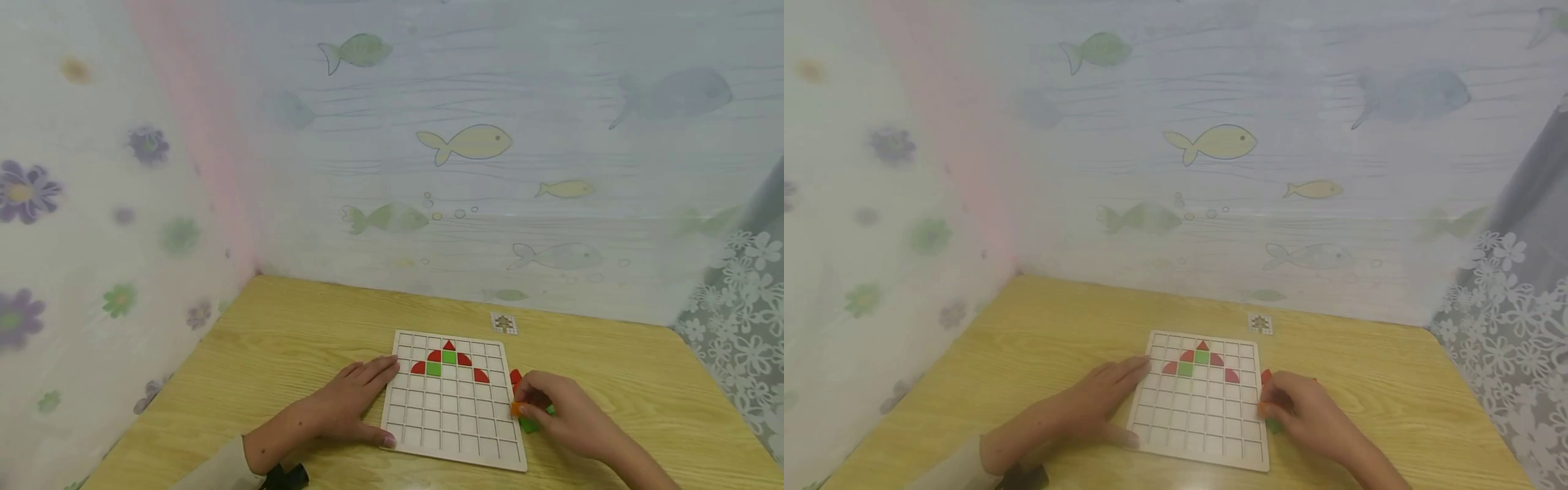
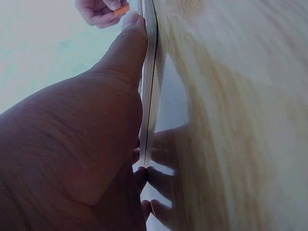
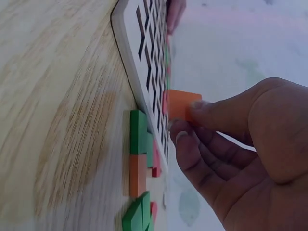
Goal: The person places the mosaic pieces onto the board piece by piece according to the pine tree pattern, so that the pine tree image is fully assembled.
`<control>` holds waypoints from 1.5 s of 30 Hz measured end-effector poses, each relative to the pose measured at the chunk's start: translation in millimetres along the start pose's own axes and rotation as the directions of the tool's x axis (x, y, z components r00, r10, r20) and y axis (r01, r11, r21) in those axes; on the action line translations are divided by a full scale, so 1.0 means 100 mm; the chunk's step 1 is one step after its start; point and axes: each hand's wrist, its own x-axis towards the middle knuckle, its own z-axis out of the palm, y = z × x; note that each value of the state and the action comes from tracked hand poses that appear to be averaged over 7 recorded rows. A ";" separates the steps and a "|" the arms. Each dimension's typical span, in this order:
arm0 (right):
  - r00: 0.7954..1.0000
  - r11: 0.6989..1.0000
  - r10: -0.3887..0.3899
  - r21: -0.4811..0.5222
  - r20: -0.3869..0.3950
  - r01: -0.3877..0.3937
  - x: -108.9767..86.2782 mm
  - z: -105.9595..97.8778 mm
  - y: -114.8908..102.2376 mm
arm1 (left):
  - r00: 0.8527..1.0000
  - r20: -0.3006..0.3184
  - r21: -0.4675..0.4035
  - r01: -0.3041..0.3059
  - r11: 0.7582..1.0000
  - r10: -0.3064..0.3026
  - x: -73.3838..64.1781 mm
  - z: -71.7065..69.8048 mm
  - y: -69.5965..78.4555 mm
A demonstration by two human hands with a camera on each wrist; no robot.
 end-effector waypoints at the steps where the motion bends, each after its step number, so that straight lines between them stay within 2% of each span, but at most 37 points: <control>1: 1.000 1.000 -0.004 -0.002 -0.008 0.004 0.02 0.01 0.00 | 1.000 0.002 0.001 0.001 1.000 -0.001 0.00 0.00 0.00; 6: 0.998 1.000 -0.031 -0.005 -0.057 0.031 0.14 0.09 -0.02 | 1.000 0.001 0.004 0.001 1.000 -0.001 0.00 0.00 0.00; 15: 0.996 1.000 0.022 -0.017 -0.087 -0.024 0.38 0.20 -0.07 | 1.000 -0.014 0.010 -0.014 1.000 0.014 0.00 0.02 -0.01; 25: 0.995 0.998 0.064 0.014 -0.077 -0.063 0.66 0.36 -0.05 | 1.000 -0.013 0.001 -0.010 1.000 0.010 -0.02 0.01 0.00; 32: 0.994 0.998 0.055 0.000 -0.090 -0.055 0.83 0.43 -0.06 | 1.000 -0.005 -0.002 -0.003 1.000 0.003 -0.01 -0.01 0.01; 45: 0.998 0.999 0.035 -0.015 -0.061 -0.036 0.99 0.52 -0.08 | 1.000 0.013 -0.022 -0.005 1.000 0.005 0.00 0.02 -0.02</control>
